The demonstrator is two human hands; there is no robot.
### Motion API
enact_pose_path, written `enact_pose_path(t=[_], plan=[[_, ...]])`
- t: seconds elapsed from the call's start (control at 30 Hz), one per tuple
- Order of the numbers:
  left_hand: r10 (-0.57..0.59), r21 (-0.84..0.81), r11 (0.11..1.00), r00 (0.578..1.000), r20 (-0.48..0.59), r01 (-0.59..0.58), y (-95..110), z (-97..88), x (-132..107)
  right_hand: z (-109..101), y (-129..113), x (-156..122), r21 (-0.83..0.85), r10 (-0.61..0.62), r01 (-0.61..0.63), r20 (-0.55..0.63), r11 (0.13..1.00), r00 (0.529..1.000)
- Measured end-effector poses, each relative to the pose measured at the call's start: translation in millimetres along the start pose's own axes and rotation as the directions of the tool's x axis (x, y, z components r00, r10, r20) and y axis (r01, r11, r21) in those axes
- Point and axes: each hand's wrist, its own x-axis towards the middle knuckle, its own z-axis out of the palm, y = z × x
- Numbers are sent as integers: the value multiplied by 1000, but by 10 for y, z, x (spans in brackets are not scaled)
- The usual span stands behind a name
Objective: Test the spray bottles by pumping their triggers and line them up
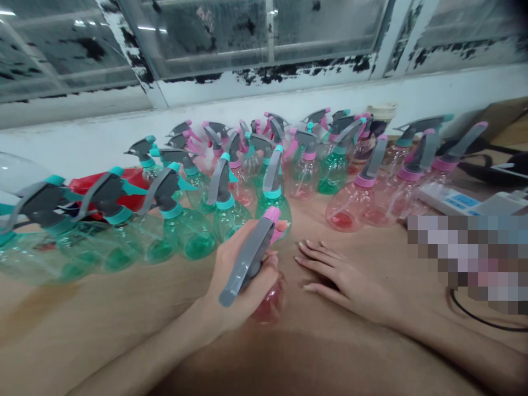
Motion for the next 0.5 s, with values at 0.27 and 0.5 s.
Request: enact_pose_path(t=[0.27, 0.5], plan=[[-2, -26, 1000, 1000, 16, 2, 3, 0, 4, 17, 11, -5, -18, 3, -2, 17, 1000, 1000], [38, 20, 999, 997, 70, -40, 0, -47, -2, 27, 19, -14, -6, 14, -14, 8, 1000, 1000]])
